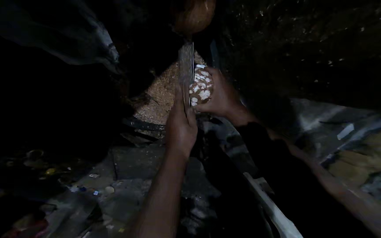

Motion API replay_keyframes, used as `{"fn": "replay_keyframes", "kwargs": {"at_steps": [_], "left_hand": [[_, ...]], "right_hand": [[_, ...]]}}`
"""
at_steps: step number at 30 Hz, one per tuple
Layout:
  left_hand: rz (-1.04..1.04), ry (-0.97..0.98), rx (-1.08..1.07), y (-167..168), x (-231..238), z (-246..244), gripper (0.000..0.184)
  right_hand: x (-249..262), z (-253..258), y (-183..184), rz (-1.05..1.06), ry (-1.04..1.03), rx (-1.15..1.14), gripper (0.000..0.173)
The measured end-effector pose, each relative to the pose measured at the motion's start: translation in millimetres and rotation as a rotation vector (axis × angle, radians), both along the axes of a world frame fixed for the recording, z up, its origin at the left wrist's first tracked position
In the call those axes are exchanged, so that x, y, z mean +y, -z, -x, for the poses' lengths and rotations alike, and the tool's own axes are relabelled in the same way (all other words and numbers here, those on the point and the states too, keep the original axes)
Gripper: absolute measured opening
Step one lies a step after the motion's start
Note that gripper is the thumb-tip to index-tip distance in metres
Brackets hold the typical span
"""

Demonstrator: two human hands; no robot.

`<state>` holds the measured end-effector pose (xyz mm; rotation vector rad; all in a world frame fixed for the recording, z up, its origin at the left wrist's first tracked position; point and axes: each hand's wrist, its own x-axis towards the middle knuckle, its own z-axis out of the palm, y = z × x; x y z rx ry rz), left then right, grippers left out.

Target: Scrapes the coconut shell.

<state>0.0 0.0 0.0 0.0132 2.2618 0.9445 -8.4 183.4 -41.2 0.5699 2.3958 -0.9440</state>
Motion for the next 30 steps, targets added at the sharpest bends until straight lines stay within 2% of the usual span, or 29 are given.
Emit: {"fn": "replay_keyframes", "kwargs": {"at_steps": [2, 4, 5, 8, 11, 13, 16, 20, 25, 28, 30], "left_hand": [[-0.008, -0.018, -0.048, -4, -26, -38, 0.072], [-0.062, -0.115, -0.161, -6, -53, -77, 0.069], [-0.086, -0.172, -0.232, -6, -61, -88, 0.068], [-0.176, -0.352, -0.507, -3, -49, -85, 0.067], [-0.411, -0.520, -0.660, -1, -20, -78, 0.062], [-0.453, -0.536, -0.631, -1, -18, -69, 0.062], [-0.309, -0.461, -0.568, -2, -39, -61, 0.062], [-0.135, -0.321, -0.484, 6, -63, -49, 0.064], [0.003, -0.119, -0.397, -1, -53, 5, 0.067], [0.024, -0.081, -0.372, -2, -32, 40, 0.065], [0.032, -0.118, -0.302, -18, -26, 14, 0.064]], "right_hand": [[9, 2, -11, 0.188, 0.060, -0.060, 0.133], [30, -17, 13, 0.340, 0.067, 0.082, 0.130], [41, -20, 17, 0.387, 0.103, 0.081, 0.128], [56, -5, 2, 0.377, 0.214, -0.129, 0.127], [47, -14, 5, 0.454, 0.408, -0.110, 0.134], [40, -16, 6, 0.502, 0.457, 0.049, 0.129], [29, -15, 11, 0.543, 0.349, 0.213, 0.130], [29, -12, 22, 0.376, 0.202, 0.059, 0.154], [21, -11, 14, 0.317, 0.164, 0.093, 0.136], [5, -6, 15, 0.270, 0.106, 0.137, 0.141], [-3, -2, 14, 0.183, 0.076, 0.095, 0.150]]}}
